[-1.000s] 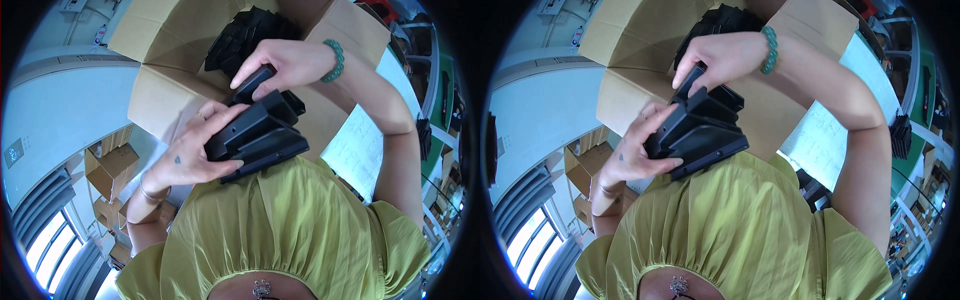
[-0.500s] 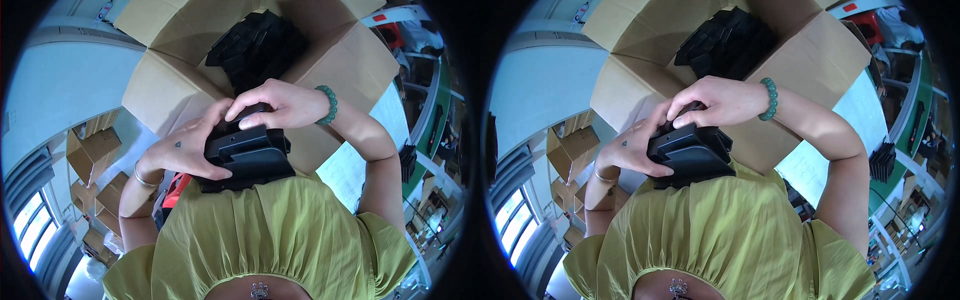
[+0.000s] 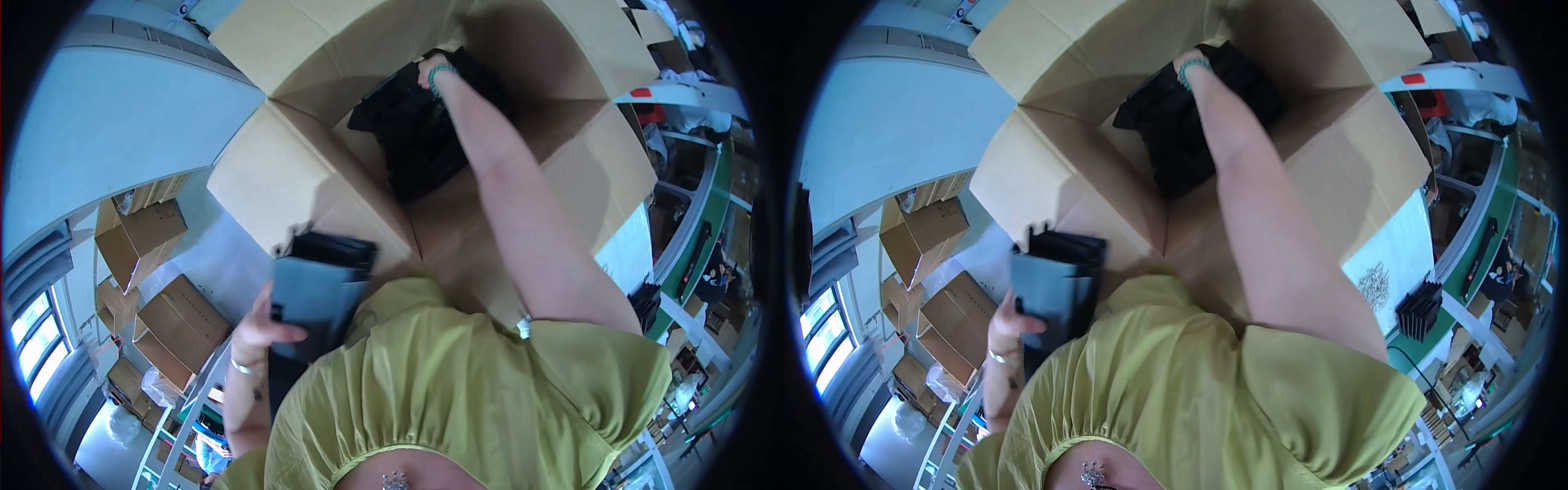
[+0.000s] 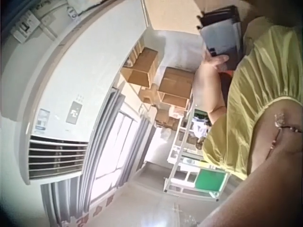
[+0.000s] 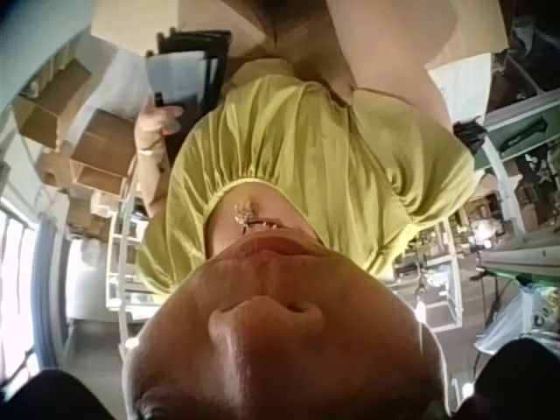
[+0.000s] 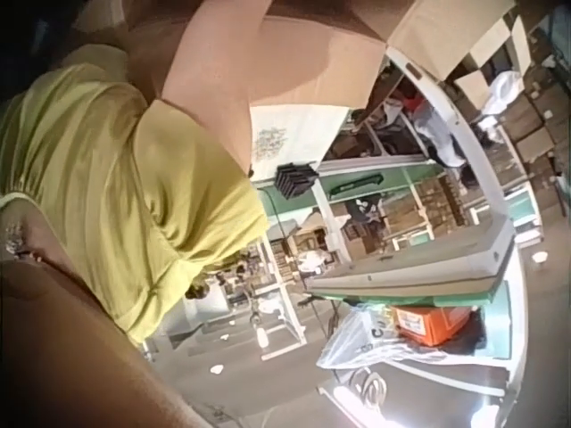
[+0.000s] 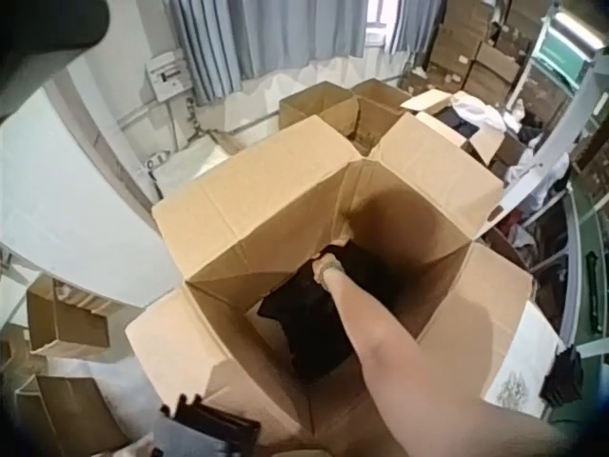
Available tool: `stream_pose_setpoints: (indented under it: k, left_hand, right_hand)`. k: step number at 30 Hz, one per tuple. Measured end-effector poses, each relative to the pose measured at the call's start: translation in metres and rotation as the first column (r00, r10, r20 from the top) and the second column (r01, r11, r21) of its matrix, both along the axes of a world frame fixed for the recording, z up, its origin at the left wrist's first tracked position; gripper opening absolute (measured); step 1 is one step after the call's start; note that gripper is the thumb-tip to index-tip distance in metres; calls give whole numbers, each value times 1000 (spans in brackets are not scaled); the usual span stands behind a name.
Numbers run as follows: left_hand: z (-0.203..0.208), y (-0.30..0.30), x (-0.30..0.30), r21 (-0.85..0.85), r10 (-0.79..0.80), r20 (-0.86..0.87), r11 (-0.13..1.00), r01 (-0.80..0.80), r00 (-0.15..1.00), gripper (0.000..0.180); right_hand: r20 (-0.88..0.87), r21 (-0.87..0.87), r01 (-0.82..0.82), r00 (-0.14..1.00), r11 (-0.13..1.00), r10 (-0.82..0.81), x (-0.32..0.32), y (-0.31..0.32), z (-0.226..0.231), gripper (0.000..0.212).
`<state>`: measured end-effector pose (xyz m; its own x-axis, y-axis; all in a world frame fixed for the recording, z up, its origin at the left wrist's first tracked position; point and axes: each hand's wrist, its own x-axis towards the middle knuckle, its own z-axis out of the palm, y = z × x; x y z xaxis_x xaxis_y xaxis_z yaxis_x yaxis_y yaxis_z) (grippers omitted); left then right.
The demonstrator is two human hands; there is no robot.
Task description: Sorting and arranging black plastic components from a cardboard box onto an assembly table in a manufacturing facility.
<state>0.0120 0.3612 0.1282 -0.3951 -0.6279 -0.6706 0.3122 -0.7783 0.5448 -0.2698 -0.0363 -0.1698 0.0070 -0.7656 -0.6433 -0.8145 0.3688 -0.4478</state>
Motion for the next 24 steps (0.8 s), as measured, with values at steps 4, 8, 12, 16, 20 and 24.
stream_pose_setpoints:
  k: [4,8,12,16,20,24]
  left_hand:
    - [-19,28,26,-40,380,11,925,-379,925,66]
    - [-20,36,38,-15,484,52,875,-484,874,66]
    - [-24,38,38,9,526,25,850,-527,850,66]
    - [-30,29,35,-8,560,9,829,-560,829,66]
    - [-30,30,30,-27,585,-10,810,-585,811,66]
    - [-31,29,36,-19,619,-26,784,-620,785,67]
  right_hand:
    - [278,160,672,672,723,-686,11,42,-81,27]
    - [-30,4,778,629,629,-777,105,82,-18,43]
    - [56,-83,857,514,509,-856,116,90,-27,54]
    - [240,56,785,589,617,-772,119,91,-44,63]
    - [240,23,835,530,550,-813,124,78,-63,65]
    - [335,125,857,438,501,-834,107,76,-89,64]
